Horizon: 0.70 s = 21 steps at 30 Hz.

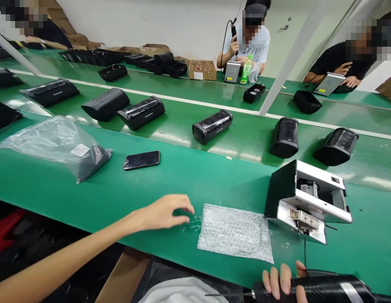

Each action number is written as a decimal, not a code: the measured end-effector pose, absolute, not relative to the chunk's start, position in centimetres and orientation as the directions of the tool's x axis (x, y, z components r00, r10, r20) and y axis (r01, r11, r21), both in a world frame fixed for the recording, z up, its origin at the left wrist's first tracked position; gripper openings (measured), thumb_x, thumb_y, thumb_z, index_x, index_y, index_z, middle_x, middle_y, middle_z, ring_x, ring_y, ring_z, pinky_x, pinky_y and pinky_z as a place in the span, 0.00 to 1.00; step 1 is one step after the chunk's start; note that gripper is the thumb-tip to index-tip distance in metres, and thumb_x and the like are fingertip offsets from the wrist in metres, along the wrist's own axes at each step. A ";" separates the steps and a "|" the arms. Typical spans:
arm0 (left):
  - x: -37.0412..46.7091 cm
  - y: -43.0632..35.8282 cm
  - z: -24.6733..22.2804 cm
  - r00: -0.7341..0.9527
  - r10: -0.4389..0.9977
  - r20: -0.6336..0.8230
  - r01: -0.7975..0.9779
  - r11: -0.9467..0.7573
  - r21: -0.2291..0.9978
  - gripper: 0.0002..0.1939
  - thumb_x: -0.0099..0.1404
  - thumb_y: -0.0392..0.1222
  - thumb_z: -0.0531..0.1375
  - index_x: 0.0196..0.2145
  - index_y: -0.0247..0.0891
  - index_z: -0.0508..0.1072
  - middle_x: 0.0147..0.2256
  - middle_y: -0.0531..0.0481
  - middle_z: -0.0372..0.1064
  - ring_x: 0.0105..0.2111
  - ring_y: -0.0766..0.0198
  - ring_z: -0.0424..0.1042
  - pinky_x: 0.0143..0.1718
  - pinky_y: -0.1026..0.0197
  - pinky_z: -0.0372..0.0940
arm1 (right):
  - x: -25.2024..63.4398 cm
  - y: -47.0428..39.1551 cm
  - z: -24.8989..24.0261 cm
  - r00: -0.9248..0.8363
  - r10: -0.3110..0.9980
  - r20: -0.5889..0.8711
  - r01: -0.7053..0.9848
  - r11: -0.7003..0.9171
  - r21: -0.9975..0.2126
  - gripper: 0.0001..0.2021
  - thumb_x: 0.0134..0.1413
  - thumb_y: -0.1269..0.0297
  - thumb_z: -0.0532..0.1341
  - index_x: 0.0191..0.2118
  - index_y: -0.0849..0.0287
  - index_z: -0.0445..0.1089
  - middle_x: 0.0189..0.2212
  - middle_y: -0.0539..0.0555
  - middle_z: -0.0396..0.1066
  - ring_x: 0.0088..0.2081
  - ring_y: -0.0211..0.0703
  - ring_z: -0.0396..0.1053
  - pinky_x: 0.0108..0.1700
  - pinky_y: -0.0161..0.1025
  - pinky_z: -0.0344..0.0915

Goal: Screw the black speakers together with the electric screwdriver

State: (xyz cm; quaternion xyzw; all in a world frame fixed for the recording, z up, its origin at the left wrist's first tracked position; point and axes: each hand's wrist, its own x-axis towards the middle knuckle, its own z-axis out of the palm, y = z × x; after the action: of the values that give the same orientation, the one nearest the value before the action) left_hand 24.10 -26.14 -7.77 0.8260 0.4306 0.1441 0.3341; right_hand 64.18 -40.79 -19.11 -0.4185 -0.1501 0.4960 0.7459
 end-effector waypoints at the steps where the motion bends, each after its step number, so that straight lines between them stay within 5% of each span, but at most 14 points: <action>1: 24.2 -28.1 -8.0 0.599 0.794 -0.098 0.629 -0.391 0.672 0.05 0.74 0.43 0.71 0.47 0.46 0.84 0.45 0.54 0.84 0.43 0.60 0.84 0.46 0.62 0.73 | 63.7 -40.5 -19.8 0.462 0.862 -0.209 -0.627 0.151 -0.764 0.16 0.62 0.43 0.70 0.54 0.34 0.79 0.20 0.40 0.42 0.14 0.36 0.37 0.12 0.37 0.46; 6: 24.9 -30.2 -9.2 0.569 0.786 -0.242 0.723 -0.337 0.603 0.04 0.73 0.40 0.71 0.44 0.46 0.82 0.42 0.54 0.82 0.42 0.57 0.81 0.48 0.58 0.67 | 62.2 -40.5 -18.8 0.434 0.858 -0.277 -0.678 0.108 -0.727 0.22 0.56 0.49 0.76 0.56 0.39 0.77 0.23 0.41 0.49 0.18 0.36 0.47 0.18 0.36 0.53; 14: 26.0 -28.8 -8.3 0.619 0.735 -0.275 0.731 -0.412 0.545 0.11 0.80 0.37 0.58 0.36 0.44 0.74 0.36 0.54 0.77 0.34 0.60 0.77 0.36 0.60 0.61 | 59.8 -40.8 -14.2 0.444 0.820 -0.362 -0.744 0.112 -0.659 0.21 0.67 0.53 0.71 0.61 0.46 0.73 0.30 0.43 0.53 0.25 0.35 0.55 0.28 0.34 0.64; 17: 28.8 -26.9 -6.0 0.684 0.720 -0.117 0.589 -0.452 0.670 0.12 0.84 0.39 0.55 0.40 0.45 0.75 0.38 0.54 0.78 0.34 0.62 0.77 0.35 0.61 0.65 | 59.2 -40.3 -14.1 0.485 0.796 -0.362 -0.732 0.143 -0.666 0.22 0.63 0.51 0.74 0.58 0.47 0.74 0.29 0.42 0.53 0.24 0.34 0.54 0.28 0.33 0.63; 21: 39.1 -19.9 -1.8 0.739 0.577 0.348 0.175 -0.663 0.728 0.08 0.84 0.41 0.60 0.44 0.41 0.78 0.41 0.50 0.81 0.40 0.61 0.80 0.44 0.60 0.72 | 59.1 -39.4 -14.0 0.516 0.772 -0.370 -0.709 0.143 -0.690 0.26 0.57 0.49 0.78 0.57 0.46 0.73 0.28 0.41 0.54 0.24 0.33 0.55 0.28 0.33 0.64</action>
State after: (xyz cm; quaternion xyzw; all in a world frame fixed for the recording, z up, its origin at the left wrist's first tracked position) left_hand 39.07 -19.94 -1.81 0.8648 0.2173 0.2888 0.3485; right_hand 59.07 -39.37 -14.03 -0.4334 -0.0362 0.4904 0.7552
